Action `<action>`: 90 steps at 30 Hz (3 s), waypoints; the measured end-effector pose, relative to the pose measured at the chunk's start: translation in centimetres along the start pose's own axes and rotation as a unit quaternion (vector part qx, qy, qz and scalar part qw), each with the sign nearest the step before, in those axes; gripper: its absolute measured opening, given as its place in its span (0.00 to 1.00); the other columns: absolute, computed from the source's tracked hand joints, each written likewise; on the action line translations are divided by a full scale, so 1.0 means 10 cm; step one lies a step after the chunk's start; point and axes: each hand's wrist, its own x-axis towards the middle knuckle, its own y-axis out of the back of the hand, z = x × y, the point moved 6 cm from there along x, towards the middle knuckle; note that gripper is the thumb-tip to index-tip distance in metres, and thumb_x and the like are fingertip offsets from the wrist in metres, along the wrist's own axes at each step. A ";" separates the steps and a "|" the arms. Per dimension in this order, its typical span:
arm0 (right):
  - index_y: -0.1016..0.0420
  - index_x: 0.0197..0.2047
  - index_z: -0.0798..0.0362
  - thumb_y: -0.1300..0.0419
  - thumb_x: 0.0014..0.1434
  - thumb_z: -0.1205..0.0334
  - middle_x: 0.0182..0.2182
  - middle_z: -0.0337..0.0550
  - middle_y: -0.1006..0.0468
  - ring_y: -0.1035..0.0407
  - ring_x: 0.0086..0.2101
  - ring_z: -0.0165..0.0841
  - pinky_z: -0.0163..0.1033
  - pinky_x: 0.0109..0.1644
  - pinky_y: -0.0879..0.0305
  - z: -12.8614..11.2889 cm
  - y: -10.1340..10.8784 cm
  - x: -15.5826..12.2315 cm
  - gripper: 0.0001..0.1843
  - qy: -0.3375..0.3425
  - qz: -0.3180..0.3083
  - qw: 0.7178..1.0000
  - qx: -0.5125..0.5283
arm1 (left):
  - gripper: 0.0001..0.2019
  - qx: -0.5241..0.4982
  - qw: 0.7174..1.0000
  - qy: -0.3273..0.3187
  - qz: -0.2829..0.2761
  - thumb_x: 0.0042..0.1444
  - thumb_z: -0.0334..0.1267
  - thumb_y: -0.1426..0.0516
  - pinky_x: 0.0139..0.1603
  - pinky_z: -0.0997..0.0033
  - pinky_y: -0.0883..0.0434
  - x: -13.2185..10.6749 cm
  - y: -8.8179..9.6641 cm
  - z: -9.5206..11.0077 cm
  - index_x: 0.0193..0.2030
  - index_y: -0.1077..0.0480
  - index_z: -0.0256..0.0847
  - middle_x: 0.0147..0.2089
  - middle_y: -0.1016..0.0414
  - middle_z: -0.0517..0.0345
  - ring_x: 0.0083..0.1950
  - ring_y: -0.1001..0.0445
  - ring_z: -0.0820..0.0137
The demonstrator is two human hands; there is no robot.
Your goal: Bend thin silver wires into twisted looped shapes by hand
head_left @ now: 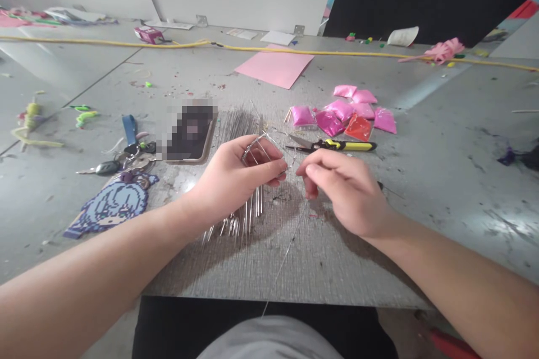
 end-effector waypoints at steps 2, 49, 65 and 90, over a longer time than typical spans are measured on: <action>0.26 0.34 0.52 0.45 0.64 0.66 0.24 0.38 0.27 0.30 0.26 0.31 0.37 0.30 0.32 0.12 0.00 0.04 0.08 -0.060 -0.002 0.995 0.081 | 0.06 -0.019 1.000 -0.003 0.002 0.56 0.34 0.35 0.35 0.72 0.26 0.00 0.01 0.00 0.35 0.29 0.38 0.27 0.24 0.61 0.30 0.24 0.73; 0.25 0.31 0.54 0.34 0.60 0.53 0.26 0.41 0.24 0.28 0.24 0.31 0.35 0.26 0.32 0.31 -0.23 -0.02 0.13 -0.249 -0.093 0.917 0.297 | 0.04 0.106 0.994 -0.014 -0.026 0.57 0.36 0.37 0.31 0.74 0.30 -0.06 -0.08 -0.02 0.33 0.26 0.39 0.29 0.23 0.60 0.30 0.26 0.72; 0.21 0.28 0.54 0.35 0.59 0.57 0.27 0.43 0.19 0.26 0.30 0.33 0.39 0.37 0.33 0.18 -0.21 -0.04 0.11 -0.213 -0.096 0.959 0.162 | 0.02 0.167 0.985 -0.049 -0.008 0.54 0.31 0.38 0.29 0.77 0.32 -0.06 -0.07 0.06 0.31 0.26 0.37 0.29 0.24 0.62 0.30 0.26 0.75; 0.32 0.25 0.52 0.49 0.65 0.59 0.18 0.35 0.35 0.39 0.22 0.28 0.36 0.23 0.50 0.00 -0.11 -0.09 0.17 -0.164 -0.037 0.980 -0.103 | 0.03 0.192 0.978 -0.073 -0.029 0.58 0.32 0.40 0.30 0.78 0.33 -0.10 -0.10 0.02 0.34 0.25 0.39 0.29 0.23 0.65 0.29 0.30 0.77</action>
